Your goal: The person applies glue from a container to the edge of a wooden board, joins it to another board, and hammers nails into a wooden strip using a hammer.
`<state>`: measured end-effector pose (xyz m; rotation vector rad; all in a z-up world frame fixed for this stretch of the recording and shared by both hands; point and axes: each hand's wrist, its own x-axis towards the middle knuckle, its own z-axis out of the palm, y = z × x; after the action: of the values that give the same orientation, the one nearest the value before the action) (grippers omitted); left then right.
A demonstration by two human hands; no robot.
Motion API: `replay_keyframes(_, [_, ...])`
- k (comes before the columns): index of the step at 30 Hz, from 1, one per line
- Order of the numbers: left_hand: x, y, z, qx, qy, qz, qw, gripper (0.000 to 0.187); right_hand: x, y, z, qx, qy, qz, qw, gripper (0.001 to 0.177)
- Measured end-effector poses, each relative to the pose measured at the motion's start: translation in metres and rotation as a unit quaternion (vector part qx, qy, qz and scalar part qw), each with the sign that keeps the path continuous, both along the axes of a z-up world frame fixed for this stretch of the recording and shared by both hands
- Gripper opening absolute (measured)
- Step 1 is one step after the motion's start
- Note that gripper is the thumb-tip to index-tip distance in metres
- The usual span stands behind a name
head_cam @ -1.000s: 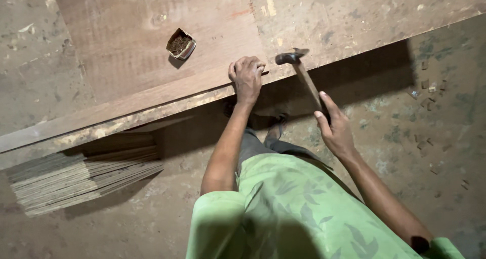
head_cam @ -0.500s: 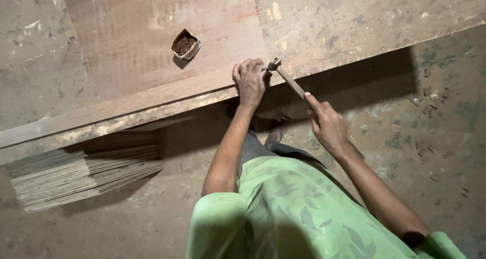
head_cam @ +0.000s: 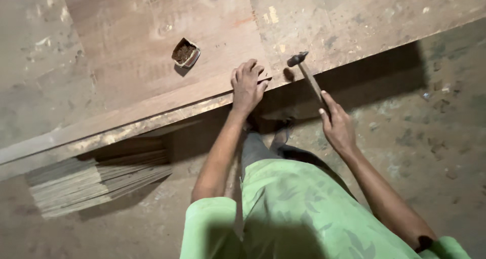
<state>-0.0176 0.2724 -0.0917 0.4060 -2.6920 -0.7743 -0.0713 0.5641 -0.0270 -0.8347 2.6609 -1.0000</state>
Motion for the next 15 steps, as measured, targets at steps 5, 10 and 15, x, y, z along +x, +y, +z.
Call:
replay_keyframes(5, [0.003,-0.013,0.0,-0.066,-0.062,-0.061,0.994,0.046,-0.003,-0.003,-0.021,-0.064,-0.39,-0.149,0.906,0.056])
replay_keyframes(10, [0.003,-0.017,-0.007,-0.088,-0.059,-0.09,0.99,0.042,0.018,-0.017,-0.026,-0.137,-0.467,-0.206,0.849,0.057])
replay_keyframes(15, [0.001,-0.018,-0.017,-0.087,-0.059,-0.091,0.99,0.04,0.027,-0.012,-0.013,-0.107,-0.092,-0.09,0.986,0.055])
